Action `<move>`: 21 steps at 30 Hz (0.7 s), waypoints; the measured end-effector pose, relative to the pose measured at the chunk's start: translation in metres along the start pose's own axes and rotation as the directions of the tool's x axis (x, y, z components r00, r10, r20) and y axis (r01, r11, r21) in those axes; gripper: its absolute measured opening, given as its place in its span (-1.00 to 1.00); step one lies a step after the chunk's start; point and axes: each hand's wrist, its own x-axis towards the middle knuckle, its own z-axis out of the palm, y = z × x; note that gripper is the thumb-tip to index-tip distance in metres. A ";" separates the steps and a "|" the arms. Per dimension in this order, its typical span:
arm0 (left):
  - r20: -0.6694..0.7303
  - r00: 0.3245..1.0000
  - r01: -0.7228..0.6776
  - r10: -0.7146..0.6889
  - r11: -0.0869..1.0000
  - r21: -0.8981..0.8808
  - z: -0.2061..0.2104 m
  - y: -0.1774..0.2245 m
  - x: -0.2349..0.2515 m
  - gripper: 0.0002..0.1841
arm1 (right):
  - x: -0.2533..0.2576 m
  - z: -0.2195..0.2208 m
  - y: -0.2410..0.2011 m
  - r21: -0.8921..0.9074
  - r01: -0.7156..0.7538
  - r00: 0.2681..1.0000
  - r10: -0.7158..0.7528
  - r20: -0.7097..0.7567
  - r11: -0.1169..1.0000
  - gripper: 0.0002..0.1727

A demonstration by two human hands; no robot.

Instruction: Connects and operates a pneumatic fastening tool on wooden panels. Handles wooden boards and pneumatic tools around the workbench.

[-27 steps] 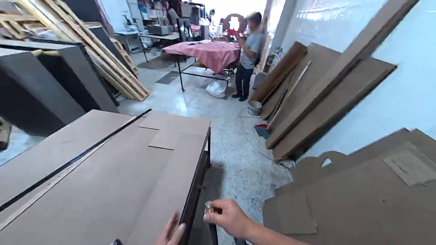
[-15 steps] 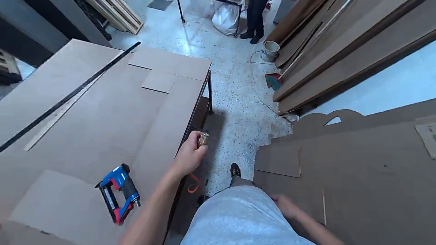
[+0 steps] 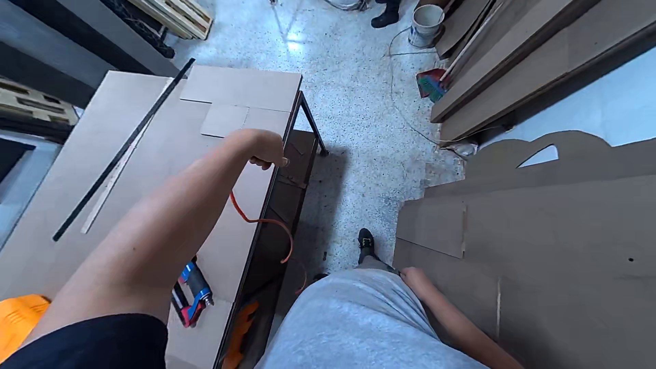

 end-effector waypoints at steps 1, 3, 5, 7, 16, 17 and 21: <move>-0.051 0.998 -0.036 0.034 0.999 -0.030 -0.001 0.000 0.000 -0.54 | -0.005 -0.002 0.010 0.047 -0.015 1.000 0.015 -0.012 0.999 -0.44; -0.221 0.969 -0.152 0.111 0.972 -0.178 0.014 -0.010 -0.002 -0.52 | -0.015 -0.007 0.024 0.155 0.006 0.999 0.002 -0.051 0.988 -0.35; -0.387 0.914 -0.282 0.122 0.877 -0.389 0.074 -0.021 -0.013 -0.62 | -0.024 -0.017 0.014 0.265 0.075 0.981 -0.024 -0.190 0.961 -0.50; -0.448 0.883 -0.388 0.141 0.756 -0.527 0.158 -0.004 -0.018 -0.65 | -0.034 -0.042 -0.028 0.346 0.275 0.922 -0.143 -0.360 0.897 -0.56; -0.294 0.764 -0.059 -0.574 0.392 -0.918 0.340 -0.109 -0.075 -0.65 | -0.020 -0.054 -0.204 0.122 0.453 0.891 -0.445 -0.084 0.883 -0.43; -0.199 0.707 0.070 -0.679 0.347 -0.935 0.367 -0.156 -0.069 -0.58 | -0.011 -0.042 -0.186 0.005 0.373 0.924 -0.371 -0.095 0.928 -0.43; 0.017 0.615 0.354 -0.789 0.256 -0.900 0.454 -0.261 -0.016 -0.28 | -0.030 -0.005 -0.129 -0.143 0.084 0.996 -0.083 0.007 0.986 -0.59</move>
